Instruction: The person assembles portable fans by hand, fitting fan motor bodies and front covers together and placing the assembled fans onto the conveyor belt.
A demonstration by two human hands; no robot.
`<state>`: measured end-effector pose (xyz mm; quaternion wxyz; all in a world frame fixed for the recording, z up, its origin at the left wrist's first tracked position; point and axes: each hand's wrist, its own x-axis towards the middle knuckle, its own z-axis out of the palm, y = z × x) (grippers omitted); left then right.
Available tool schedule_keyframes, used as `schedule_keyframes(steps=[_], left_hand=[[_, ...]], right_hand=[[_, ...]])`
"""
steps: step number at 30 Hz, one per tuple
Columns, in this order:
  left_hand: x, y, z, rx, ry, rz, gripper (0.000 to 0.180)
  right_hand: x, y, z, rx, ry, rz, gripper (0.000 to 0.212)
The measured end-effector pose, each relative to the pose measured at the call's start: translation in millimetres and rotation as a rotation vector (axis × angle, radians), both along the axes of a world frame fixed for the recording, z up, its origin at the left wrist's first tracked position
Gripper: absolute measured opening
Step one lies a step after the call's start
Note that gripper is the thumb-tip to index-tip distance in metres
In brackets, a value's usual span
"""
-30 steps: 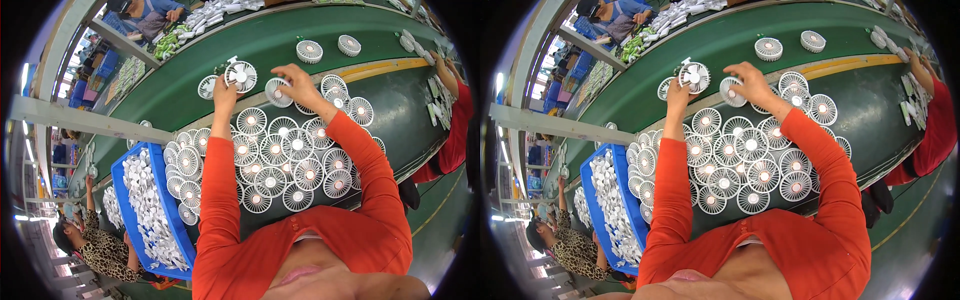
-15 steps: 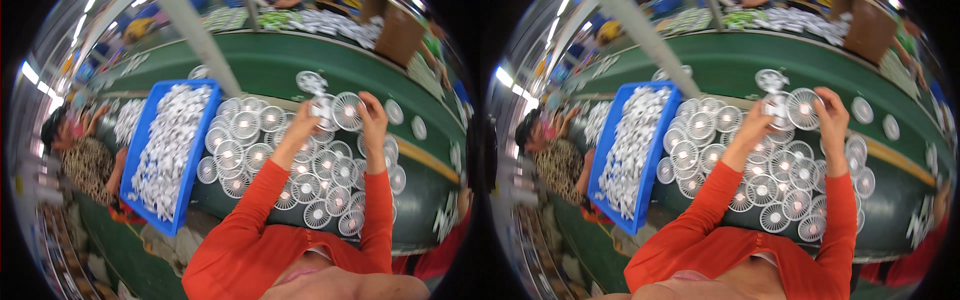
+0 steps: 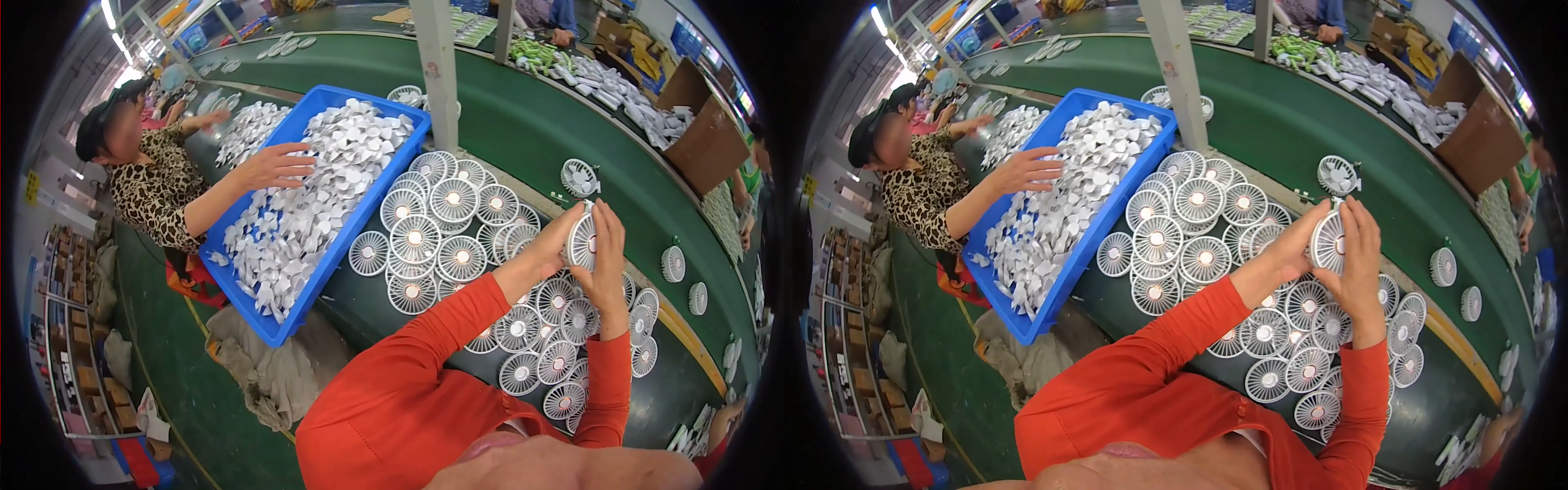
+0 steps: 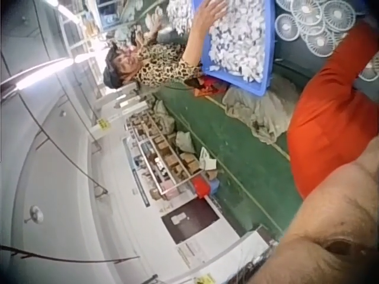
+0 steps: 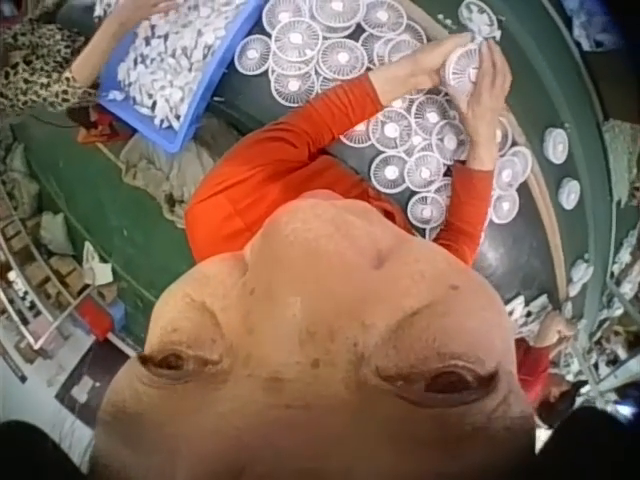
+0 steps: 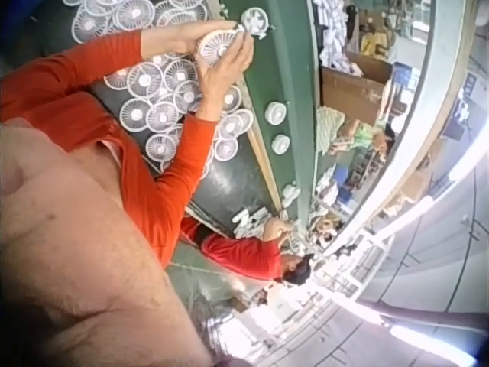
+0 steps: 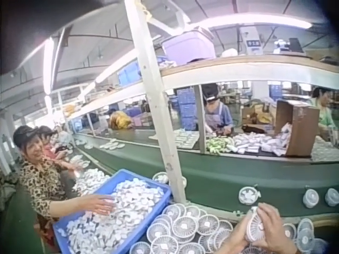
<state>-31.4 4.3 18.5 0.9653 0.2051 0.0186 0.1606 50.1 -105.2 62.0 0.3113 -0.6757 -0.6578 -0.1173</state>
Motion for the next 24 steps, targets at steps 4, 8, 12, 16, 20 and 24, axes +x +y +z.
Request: schedule_keyframes(steps=[4, 8, 12, 16, 20, 24], left_hand=[[-1, -17, -1, -0.074, 0.063, 0.063, 0.040], [-7, -40, 4, 0.134, 0.099, 0.406, 0.040], [-19, -50, 12, 0.594, 0.245, 0.666, 0.046], [-17, -52, 10, 0.918, 0.367, 0.855, 0.046], [-5, -31, -16, 0.897, 0.312, 0.792, 0.044], [27, 0, -32, 1.220, 0.439, 0.488, 0.051]], right_hand=[[-1, -3, -12, 0.088, 0.077, 0.013, 0.095], [-18, -1, -26, 0.160, 0.449, 0.039, 0.088], [-28, -3, -31, 0.164, 0.718, 0.111, 0.083], [-37, 3, -27, 0.176, 0.788, 0.055, 0.080], [-22, 4, -43, 0.144, 0.787, 0.069, 0.058], [44, 1, -51, 0.100, 0.752, -0.102, 0.051]])
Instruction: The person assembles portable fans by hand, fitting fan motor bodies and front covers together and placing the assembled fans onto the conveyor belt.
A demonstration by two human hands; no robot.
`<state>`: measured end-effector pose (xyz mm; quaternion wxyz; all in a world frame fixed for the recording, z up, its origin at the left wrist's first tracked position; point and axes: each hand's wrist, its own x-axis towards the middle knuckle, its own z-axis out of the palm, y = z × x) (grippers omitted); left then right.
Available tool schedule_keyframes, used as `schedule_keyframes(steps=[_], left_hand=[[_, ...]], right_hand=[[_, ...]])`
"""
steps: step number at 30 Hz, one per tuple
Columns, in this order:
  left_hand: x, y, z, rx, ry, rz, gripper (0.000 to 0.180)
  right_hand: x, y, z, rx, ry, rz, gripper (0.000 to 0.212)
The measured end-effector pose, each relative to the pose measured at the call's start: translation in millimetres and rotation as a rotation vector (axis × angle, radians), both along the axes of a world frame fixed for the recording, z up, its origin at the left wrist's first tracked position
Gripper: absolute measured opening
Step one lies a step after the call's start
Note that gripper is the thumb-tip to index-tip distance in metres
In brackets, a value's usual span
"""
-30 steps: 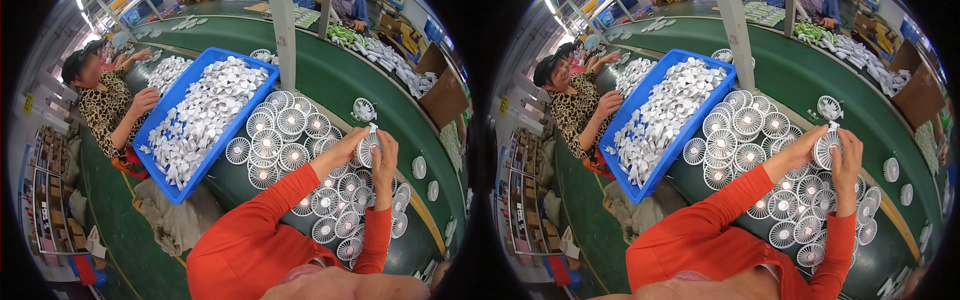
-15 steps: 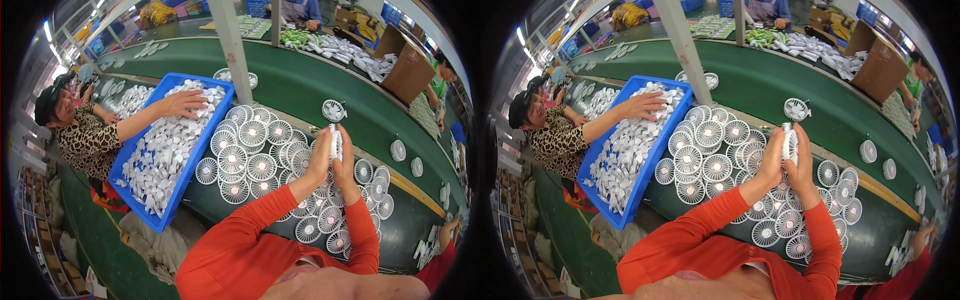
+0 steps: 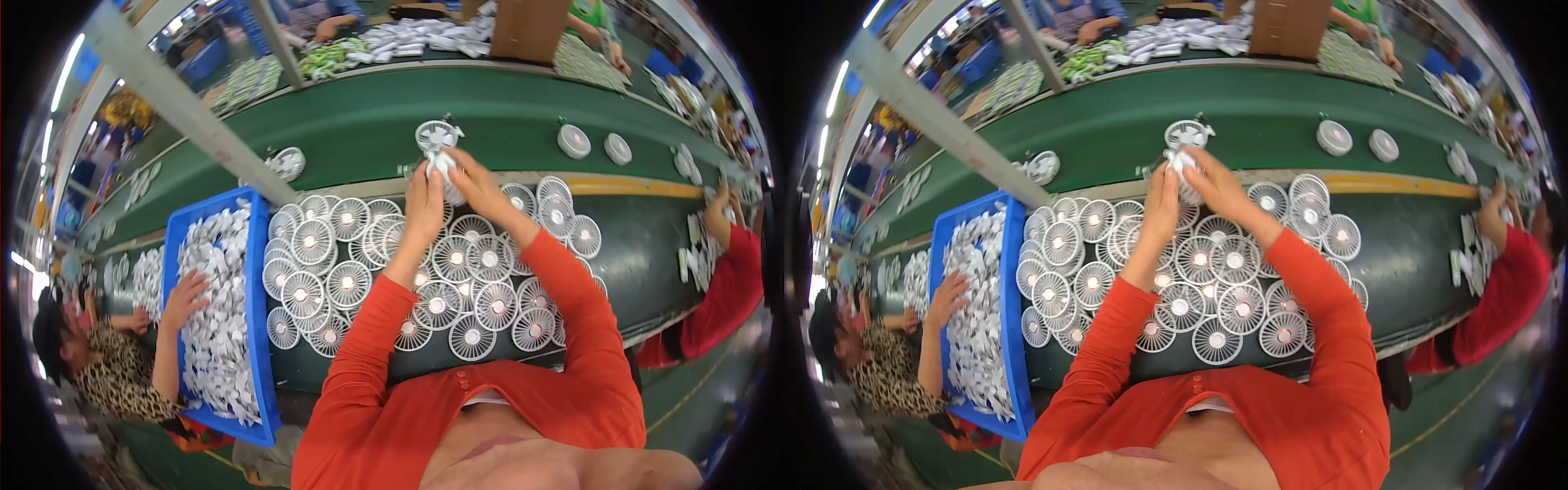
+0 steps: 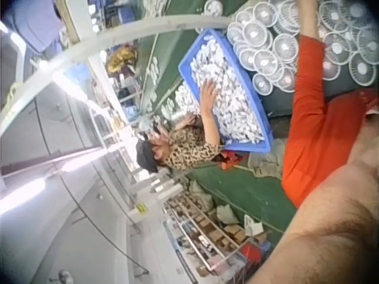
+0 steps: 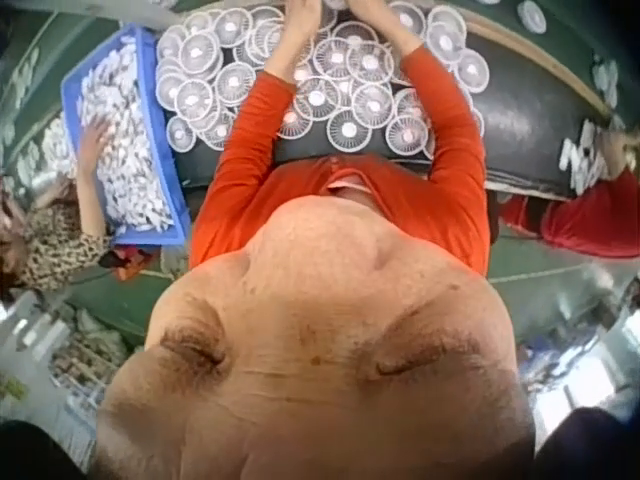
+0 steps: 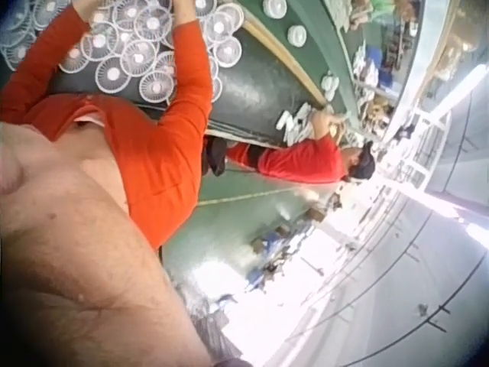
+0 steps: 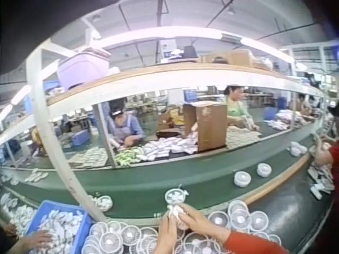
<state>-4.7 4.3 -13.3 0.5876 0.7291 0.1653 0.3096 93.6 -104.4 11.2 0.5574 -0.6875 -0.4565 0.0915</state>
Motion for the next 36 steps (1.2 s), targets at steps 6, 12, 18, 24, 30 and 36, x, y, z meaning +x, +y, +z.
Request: schedule_keyframes(steps=[6, 12, 18, 24, 30, 36], left_hand=[[66, 36, 15, 0.542, 0.300, -0.027, 0.057], [124, 65, 3, 0.652, 0.497, 0.073, 0.050], [150, 66, -7, 0.685, 0.675, 0.011, 0.026], [102, 40, 20, -0.228, 0.340, -0.133, 0.033], [23, 21, 21, -0.575, 0.016, -0.377, 0.056], [-27, 8, 18, -0.909, -0.080, -0.475, 0.044]], right_hand=[[118, -61, -23, -0.300, -0.394, -0.655, 0.066], [59, -107, -15, -0.522, -0.503, -0.388, 0.072], [26, -116, -16, -0.697, -0.572, -0.245, 0.083], [27, -105, 6, -0.437, -0.407, -0.248, 0.080], [-1, -53, 34, -0.120, -0.484, -0.284, 0.082], [-35, -28, 35, -0.117, -0.500, -0.121, 0.086]])
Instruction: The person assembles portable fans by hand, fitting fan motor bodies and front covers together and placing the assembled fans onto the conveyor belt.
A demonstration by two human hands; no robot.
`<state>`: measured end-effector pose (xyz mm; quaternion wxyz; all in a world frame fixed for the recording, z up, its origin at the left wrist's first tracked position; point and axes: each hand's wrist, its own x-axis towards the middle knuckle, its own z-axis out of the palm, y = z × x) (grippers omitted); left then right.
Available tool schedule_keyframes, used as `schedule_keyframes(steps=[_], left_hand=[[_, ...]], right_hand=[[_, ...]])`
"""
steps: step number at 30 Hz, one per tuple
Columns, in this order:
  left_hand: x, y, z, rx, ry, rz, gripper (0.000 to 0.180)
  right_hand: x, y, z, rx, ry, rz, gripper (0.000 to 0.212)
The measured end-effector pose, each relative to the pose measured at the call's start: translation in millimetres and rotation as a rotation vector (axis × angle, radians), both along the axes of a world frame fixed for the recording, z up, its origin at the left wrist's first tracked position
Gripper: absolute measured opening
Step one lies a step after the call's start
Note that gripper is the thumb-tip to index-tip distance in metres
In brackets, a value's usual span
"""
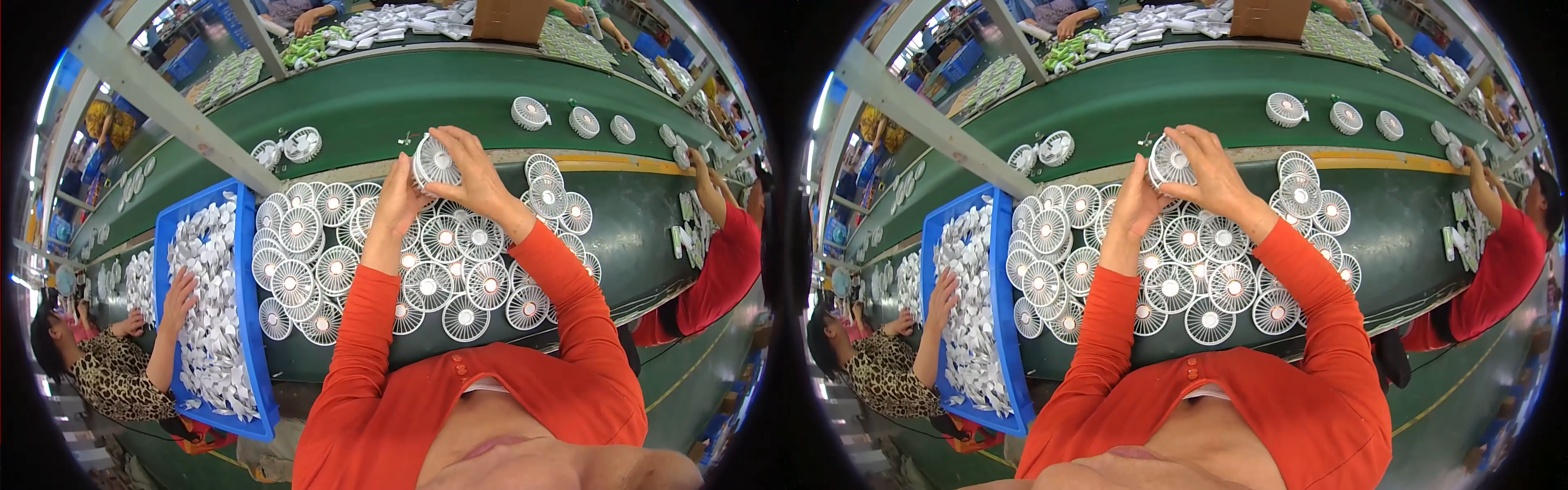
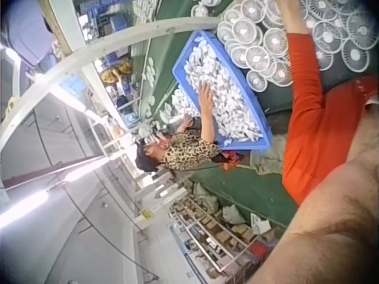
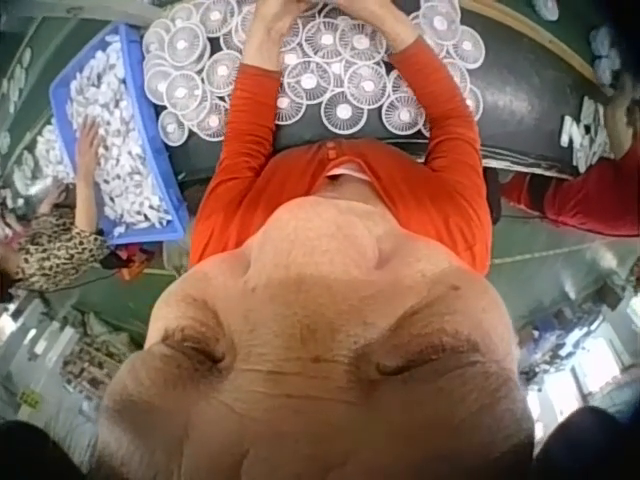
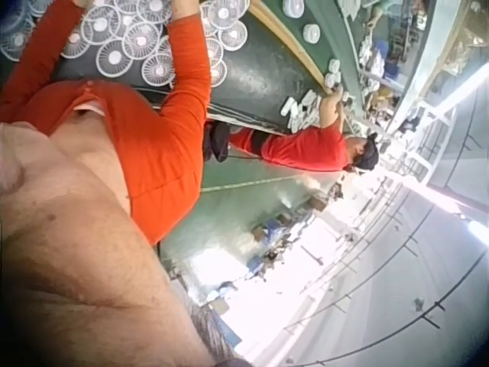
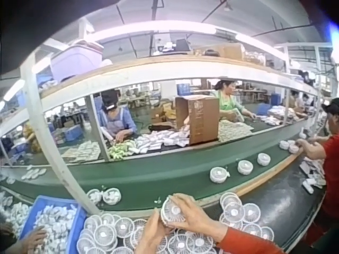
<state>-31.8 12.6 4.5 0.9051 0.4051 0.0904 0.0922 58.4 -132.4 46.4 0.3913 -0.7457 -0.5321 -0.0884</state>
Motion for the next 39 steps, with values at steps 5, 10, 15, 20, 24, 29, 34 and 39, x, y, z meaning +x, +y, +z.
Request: schedule_keyframes(steps=[5, 10, 15, 20, 24, 29, 34, 39], left_hand=[[-8, -14, 9, -0.165, -0.030, 0.042, 0.055], [-10, -14, 2, -0.456, -0.046, 0.097, 0.052], [-10, 1, 2, -0.456, -0.107, 0.210, 0.046], [-8, -5, 4, -0.468, -0.095, 0.139, 0.045], [-13, -7, 5, -0.522, -0.100, 0.152, 0.039], [-13, -17, 14, -0.412, -0.073, 0.266, 0.041], [-19, -43, 18, 0.380, -0.150, 0.734, 0.041], [-20, -33, 10, 0.629, -0.213, 0.797, 0.035]], right_hand=[[-15, 4, -2, -0.044, -0.020, 0.194, 0.086], [-18, 10, -1, 0.006, 0.112, 0.295, 0.061], [-17, 21, 15, 0.354, 0.645, 0.018, 0.025], [-20, 33, 13, 0.280, 0.562, 0.074, 0.029], [-22, 30, 4, 0.064, -0.171, 0.045, 0.045], [-22, 25, -15, -0.016, 0.019, 0.232, 0.083], [-39, 32, -16, 0.124, 0.403, 0.309, 0.077], [-51, 43, -11, 0.232, 0.637, 0.354, 0.061]])
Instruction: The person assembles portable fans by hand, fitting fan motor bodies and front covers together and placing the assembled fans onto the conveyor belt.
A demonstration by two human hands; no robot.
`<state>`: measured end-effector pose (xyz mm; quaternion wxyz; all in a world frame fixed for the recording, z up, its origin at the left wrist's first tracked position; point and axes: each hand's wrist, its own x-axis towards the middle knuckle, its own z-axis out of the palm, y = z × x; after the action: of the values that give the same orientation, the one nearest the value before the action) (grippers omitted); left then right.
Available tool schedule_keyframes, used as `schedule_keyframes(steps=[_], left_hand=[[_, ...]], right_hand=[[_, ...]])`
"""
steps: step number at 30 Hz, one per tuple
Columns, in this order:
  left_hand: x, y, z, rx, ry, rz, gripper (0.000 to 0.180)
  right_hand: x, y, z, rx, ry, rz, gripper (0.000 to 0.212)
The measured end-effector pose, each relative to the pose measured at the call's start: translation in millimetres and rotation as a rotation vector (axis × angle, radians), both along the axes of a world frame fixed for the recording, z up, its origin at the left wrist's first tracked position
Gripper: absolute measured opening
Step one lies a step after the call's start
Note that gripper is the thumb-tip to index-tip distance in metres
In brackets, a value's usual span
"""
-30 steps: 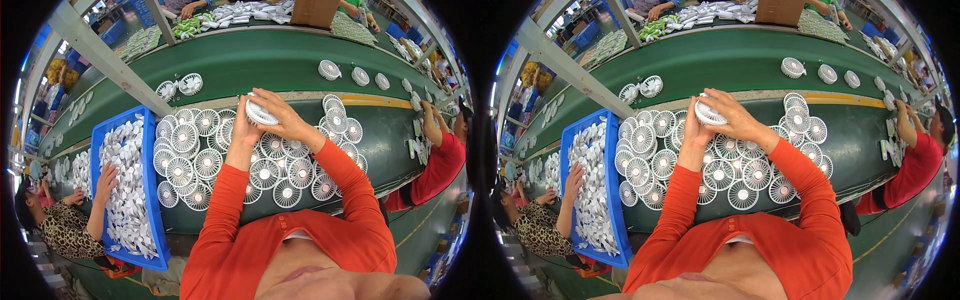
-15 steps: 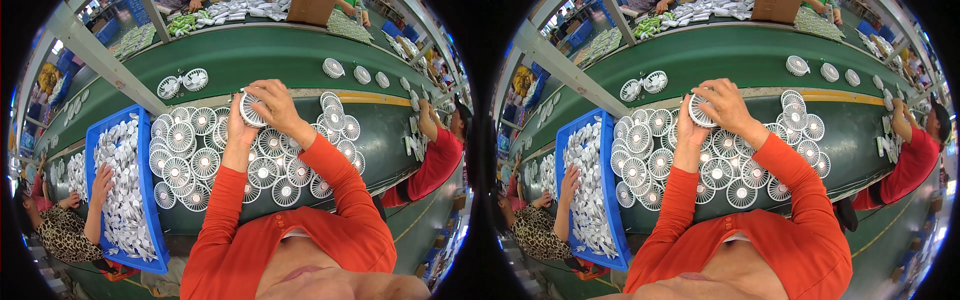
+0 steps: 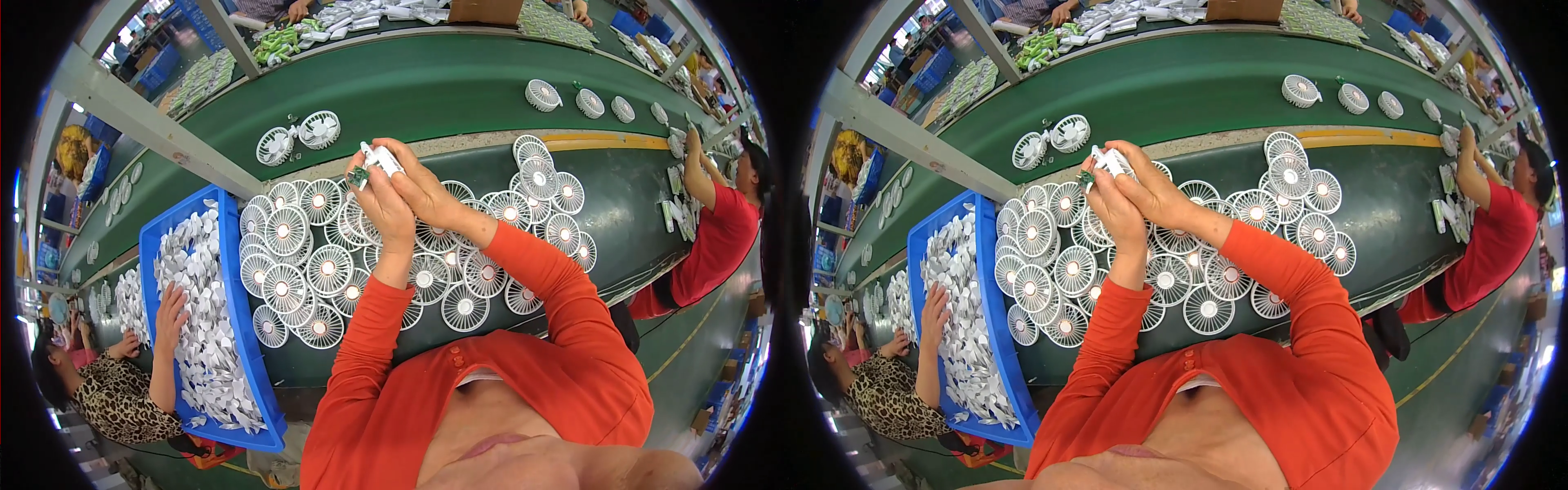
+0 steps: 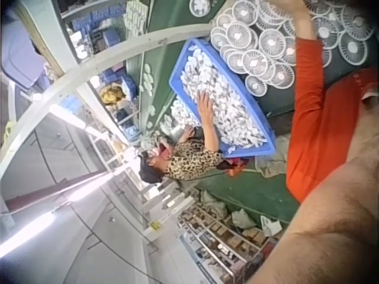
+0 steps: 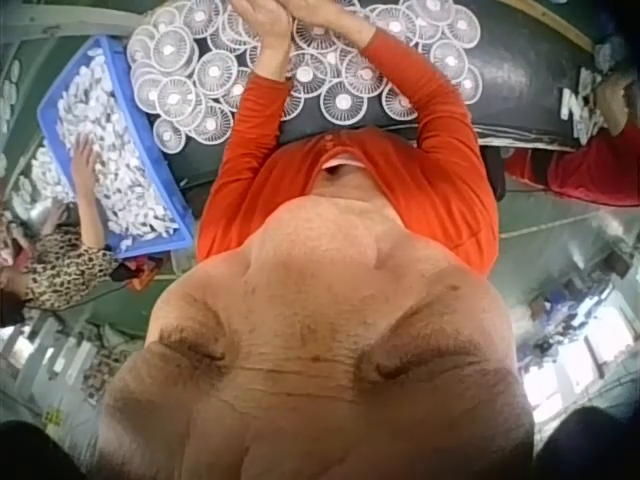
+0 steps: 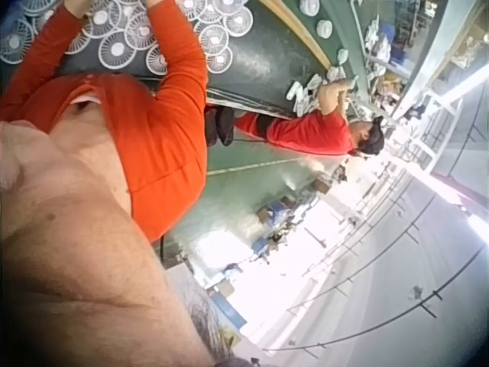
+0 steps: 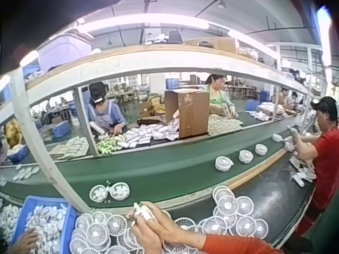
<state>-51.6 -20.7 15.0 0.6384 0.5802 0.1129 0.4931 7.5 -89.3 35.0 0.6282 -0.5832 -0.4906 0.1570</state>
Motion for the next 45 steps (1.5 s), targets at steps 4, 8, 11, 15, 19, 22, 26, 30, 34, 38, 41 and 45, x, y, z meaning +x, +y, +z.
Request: schedule_keyframes(steps=[4, 8, 11, 15, 19, 22, 26, 30, 34, 38, 41, 45], left_hand=[[9, 20, -14, 0.071, 0.239, -0.082, 0.041], [28, 53, -22, 0.530, 0.485, -0.013, 0.052], [39, 94, -10, 0.708, 0.685, 0.082, 0.054], [52, 153, -31, 0.727, 0.983, 0.291, 0.057], [66, 173, -37, 0.770, 1.003, 0.322, 0.055], [91, 164, -40, 0.688, 0.959, 0.237, 0.042], [104, 148, -36, 0.709, 1.017, 0.158, 0.035], [112, 129, -37, 0.777, 1.068, 0.058, 0.017], [97, 126, -34, 0.699, 0.837, 0.102, 0.019], [89, 98, -18, -0.028, 0.495, -0.186, 0.031], [68, 77, -6, -0.361, 0.269, -0.438, 0.029], [47, 47, -7, -0.763, -0.005, -0.618, 0.037]], right_hand=[[30, 6, -16, -0.186, 0.023, -0.028, 0.064], [107, -4, -20, -0.260, -0.342, -0.446, 0.064], [173, -49, -33, -0.494, -0.626, -0.706, 0.069], [202, -123, -51, -0.705, -0.714, -0.831, 0.075], [174, -171, -37, -0.965, -0.585, -0.794, 0.077], [175, -186, -45, -0.947, -0.609, -0.705, 0.067], [160, -170, -34, -0.855, -0.586, -0.700, 0.053], [172, -176, -40, -0.790, -0.541, -0.658, 0.053], [153, -176, -26, -0.812, -0.495, -0.699, 0.057], [158, -190, -23, -0.789, -0.522, -0.791, 0.059], [166, -187, -18, -0.694, -0.406, -0.729, 0.043], [163, -174, 13, -0.770, -0.240, -0.574, 0.033]])
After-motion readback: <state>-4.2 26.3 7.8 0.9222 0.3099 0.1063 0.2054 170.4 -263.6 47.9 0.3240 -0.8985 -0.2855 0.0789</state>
